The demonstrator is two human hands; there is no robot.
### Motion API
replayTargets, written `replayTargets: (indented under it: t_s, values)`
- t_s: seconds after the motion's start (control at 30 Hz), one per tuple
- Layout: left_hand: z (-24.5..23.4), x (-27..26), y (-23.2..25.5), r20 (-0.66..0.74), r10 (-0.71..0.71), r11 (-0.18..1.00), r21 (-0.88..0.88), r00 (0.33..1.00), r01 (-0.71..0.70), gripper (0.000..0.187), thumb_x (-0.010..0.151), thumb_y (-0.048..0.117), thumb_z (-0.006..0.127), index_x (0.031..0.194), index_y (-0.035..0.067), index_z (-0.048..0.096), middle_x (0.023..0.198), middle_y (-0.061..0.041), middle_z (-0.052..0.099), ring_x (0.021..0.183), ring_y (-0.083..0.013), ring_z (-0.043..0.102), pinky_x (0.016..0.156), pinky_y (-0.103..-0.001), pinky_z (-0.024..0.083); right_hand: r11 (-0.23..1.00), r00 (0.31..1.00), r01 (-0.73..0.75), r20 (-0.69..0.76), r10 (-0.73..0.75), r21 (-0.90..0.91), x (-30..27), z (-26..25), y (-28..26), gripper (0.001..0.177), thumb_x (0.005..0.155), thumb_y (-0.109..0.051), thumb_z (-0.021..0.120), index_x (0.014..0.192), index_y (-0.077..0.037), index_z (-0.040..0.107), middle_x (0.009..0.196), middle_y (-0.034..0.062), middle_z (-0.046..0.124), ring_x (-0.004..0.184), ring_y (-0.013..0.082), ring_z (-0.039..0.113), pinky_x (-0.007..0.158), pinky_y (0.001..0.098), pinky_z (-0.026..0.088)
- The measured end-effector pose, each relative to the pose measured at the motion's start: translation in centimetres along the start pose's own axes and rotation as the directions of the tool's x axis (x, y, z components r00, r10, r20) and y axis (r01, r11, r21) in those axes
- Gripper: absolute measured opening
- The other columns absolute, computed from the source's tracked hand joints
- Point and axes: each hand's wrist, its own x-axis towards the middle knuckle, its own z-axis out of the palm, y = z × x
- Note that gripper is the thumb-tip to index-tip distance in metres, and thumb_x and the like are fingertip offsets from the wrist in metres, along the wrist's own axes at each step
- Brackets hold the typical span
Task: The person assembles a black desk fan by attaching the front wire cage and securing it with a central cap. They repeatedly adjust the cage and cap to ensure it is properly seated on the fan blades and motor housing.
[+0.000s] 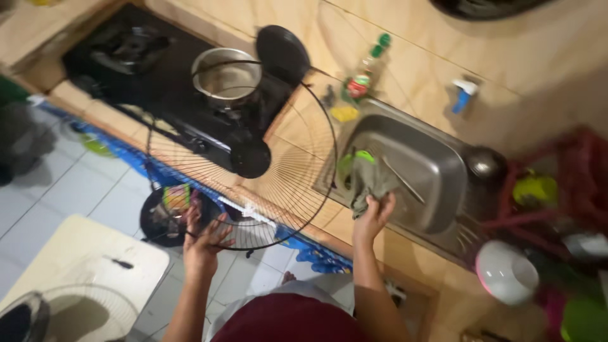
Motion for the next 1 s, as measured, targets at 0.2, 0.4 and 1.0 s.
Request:
replayTargets:
  t_s: [0.2,0.4,1.0]
  values:
    - [-5.4,-2.8,3.7,-0.12,0.053,0.991,-0.118,0.991,-0.067,0.1,0.07,0.0,0.043,0.159,0.041,0.024,0.147,-0.03,0.047,0.113,-0.0456,0.062,0.077,-0.05,0.056,0.643,0.925,0.168,0.345,0.159,-0.747,-1.6,3.0,4.8,0.062,0.092,-0.028,0.071,0.147,-0.009,0.048,0.132,0.0169,0.058,0.118,0.0323,0.057,0.102,0.0406,0.046]
    - [-10.4,-4.0,2.8,-0.046,-0.028,0.954,-0.301,0.999,0.013,0.097,0.063,0.012,0.046,0.156,0.035,0.036,0.139,-0.031,0.052,0.101,-0.0475,0.068,0.066,-0.043,0.056,0.322,0.845,0.427,0.5,0.19,-0.845,-2.4,10.9,0.4,0.065,0.093,-0.053,0.066,0.147,-0.019,0.053,0.152,0.0168,0.044,0.134,0.0366,0.051,0.111,0.0443,0.042]
    - [-16.3,-12.0,5.1,-0.005,-0.248,0.854,-0.474,0.969,0.217,0.069,0.079,0.054,0.058,0.128,0.006,0.065,0.136,-0.024,0.057,0.115,-0.0408,0.066,0.093,-0.054,0.055,0.223,0.057,-0.974,0.897,0.438,-0.047,-16.8,34.8,8.2,0.079,0.097,-0.089,0.041,0.09,-0.011,0.052,0.077,0.0028,0.06,0.066,0.0176,0.056,0.064,0.0335,0.04]
